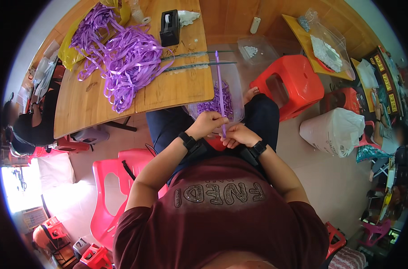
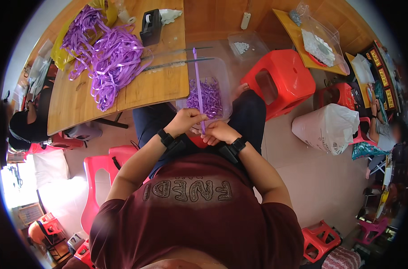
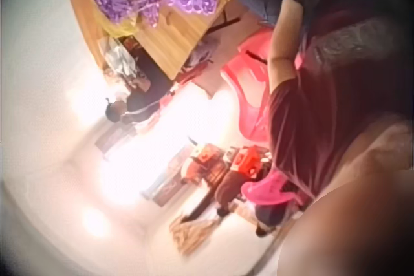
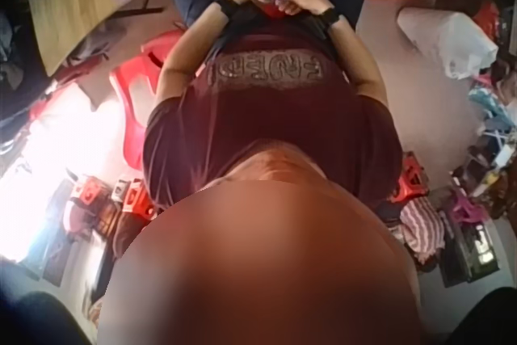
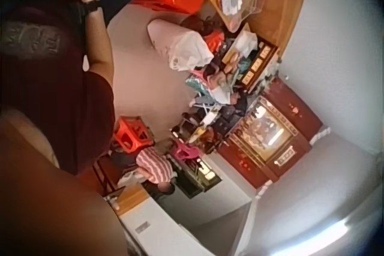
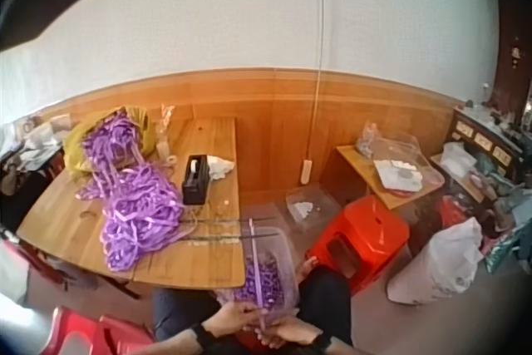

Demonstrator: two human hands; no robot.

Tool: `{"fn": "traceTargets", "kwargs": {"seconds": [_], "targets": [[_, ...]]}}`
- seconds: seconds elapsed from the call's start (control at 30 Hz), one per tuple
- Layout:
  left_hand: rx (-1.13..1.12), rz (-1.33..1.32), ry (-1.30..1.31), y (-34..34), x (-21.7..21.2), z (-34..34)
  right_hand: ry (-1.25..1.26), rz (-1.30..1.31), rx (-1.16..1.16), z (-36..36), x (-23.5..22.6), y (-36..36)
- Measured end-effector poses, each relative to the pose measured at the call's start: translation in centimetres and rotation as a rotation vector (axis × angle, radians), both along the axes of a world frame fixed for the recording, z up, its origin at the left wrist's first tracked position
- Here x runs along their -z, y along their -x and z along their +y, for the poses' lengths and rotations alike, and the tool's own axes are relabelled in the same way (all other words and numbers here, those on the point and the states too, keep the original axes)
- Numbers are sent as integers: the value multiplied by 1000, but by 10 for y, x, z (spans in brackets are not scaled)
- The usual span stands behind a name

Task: Organizing and measuring purple ribbons at a workshop table against a fixed ruler.

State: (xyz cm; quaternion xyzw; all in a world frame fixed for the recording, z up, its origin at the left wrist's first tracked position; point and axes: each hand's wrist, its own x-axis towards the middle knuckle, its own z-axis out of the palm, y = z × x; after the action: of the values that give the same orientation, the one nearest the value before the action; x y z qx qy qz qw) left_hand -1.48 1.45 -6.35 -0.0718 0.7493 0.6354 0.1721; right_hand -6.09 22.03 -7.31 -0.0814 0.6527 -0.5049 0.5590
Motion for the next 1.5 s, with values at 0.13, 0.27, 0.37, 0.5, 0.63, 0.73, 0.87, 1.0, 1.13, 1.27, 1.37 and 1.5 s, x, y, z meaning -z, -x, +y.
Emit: {"fn": "traceTargets", "kwargs": {"seconds": [0.13,0.27,0.37,0.5,0.63,0.73,0.87,1.0,1.13,1.27,1.37,1.5], "targets": [[-60,-46,-59,-9,-10,-2,95,6,74,0,-16,25],[-92,14,-154,-15,-16,0,364,115,292,-27,-38,61],[-90,42,-110,-14,-23,6,440,156,416,-65,-41,91],[-95,12,-12,-13,-29,10,548,304,646,-101,-49,115],[-88,66,58,-13,-32,13,576,405,642,-113,-48,124],[-83,77,70,-11,-28,12,607,405,667,-116,-46,129],[-62,78,93,-10,-29,11,562,377,635,-118,-51,129],[-56,112,137,-10,-36,12,557,524,656,-123,-54,136],[-78,114,167,-8,-35,12,604,552,669,-130,-58,137],[-60,93,128,-9,-39,12,636,500,683,-129,-62,132],[97,316,223,-19,-60,12,564,466,663,-120,-60,133],[432,570,199,-38,-109,11,494,525,496,-103,-60,127]]}}
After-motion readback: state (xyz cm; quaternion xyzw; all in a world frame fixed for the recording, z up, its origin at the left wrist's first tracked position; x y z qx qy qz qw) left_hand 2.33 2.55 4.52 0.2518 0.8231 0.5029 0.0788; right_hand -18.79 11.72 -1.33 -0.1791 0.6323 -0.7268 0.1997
